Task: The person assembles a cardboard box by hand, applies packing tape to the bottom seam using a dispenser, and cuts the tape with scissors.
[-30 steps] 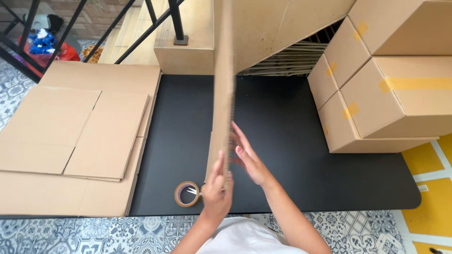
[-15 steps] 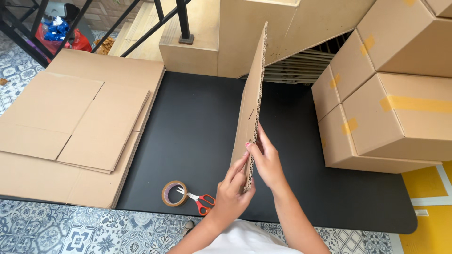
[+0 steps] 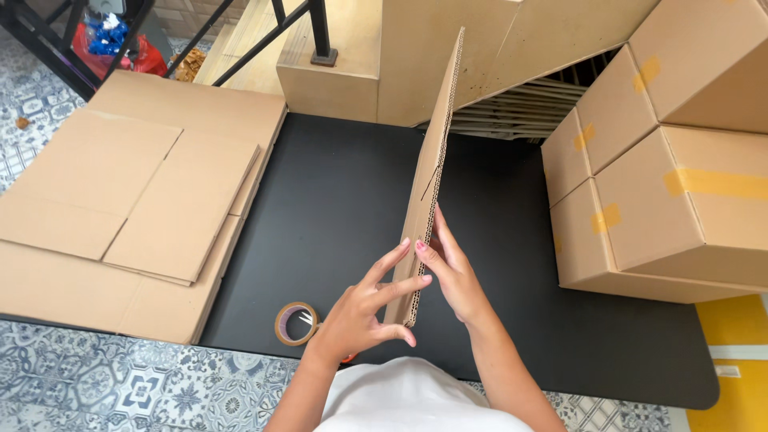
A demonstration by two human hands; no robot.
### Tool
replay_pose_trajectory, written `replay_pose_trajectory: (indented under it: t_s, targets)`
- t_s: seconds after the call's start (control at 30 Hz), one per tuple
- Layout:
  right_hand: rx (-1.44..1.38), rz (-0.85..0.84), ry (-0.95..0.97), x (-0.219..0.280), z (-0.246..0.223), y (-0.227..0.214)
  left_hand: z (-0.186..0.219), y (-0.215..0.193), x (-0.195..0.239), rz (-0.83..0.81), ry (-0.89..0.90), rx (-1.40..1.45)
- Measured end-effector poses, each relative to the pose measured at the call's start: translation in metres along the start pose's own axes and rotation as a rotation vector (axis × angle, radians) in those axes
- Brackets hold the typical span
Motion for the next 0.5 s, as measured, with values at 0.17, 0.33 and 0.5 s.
replay_pose_trajectory:
  t_s: [0.17, 0.33, 0.5]
  targets:
    - [-0.045, -0.009, -0.026, -0.007, 0.008, 0.003, 0.002, -0.013, -0.002, 0.044, 0.144, -0.059]
    - [-0.067, 0.002, -0.055, -0.012, 0.011, 0.005, -0.014, -0.013, -0.005, 0.179, 0.346, -0.065]
    - [-0.016, 0.246, 0.009, -0.007, 0.042, -0.022, -0.06, -0.015, 0.002, 0.394, 0.447, -0.123]
Point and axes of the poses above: each hand's wrist, its own x-axis away from the middle knuckle, its own y-axis out of the palm, z = x × y, the point moved 5 cm from there along -x, towards the middle knuckle, and after that the axes turned 4 degrees about -y, right-handed, at the moved point
